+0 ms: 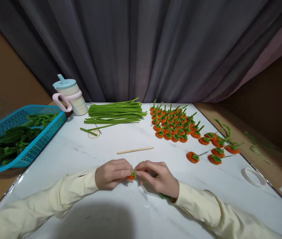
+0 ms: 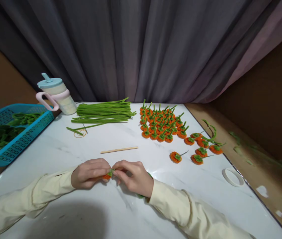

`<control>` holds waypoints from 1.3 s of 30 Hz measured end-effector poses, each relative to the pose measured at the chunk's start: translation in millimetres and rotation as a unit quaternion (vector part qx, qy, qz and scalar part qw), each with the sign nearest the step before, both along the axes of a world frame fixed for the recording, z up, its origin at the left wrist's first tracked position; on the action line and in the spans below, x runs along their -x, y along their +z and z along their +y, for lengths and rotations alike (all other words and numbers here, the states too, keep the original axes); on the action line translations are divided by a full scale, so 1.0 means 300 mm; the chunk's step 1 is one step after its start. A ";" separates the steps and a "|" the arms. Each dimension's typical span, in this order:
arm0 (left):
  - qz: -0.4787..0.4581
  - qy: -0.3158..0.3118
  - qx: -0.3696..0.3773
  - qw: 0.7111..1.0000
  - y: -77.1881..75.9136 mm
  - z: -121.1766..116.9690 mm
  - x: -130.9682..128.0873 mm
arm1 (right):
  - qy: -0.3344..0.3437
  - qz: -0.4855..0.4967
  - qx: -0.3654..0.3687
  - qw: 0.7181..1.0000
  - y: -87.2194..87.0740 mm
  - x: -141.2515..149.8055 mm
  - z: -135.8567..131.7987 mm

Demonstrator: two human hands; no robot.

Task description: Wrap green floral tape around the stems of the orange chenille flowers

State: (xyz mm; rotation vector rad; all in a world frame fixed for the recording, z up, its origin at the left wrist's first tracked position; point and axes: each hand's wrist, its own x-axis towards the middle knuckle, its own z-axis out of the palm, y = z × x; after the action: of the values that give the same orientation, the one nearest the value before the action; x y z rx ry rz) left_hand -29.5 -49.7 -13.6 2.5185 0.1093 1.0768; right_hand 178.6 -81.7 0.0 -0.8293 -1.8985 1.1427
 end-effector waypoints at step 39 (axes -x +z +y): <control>-0.013 0.016 0.064 0.998 0.004 -0.024 -0.005 | -0.037 -0.034 -0.052 0.997 -0.005 -0.004 0.009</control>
State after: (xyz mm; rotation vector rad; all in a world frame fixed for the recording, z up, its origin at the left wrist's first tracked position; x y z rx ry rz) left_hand -27.8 -56.8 -12.3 2.3958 0.2050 1.0786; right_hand 179.7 -78.9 -1.7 -0.8827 -1.9482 0.9750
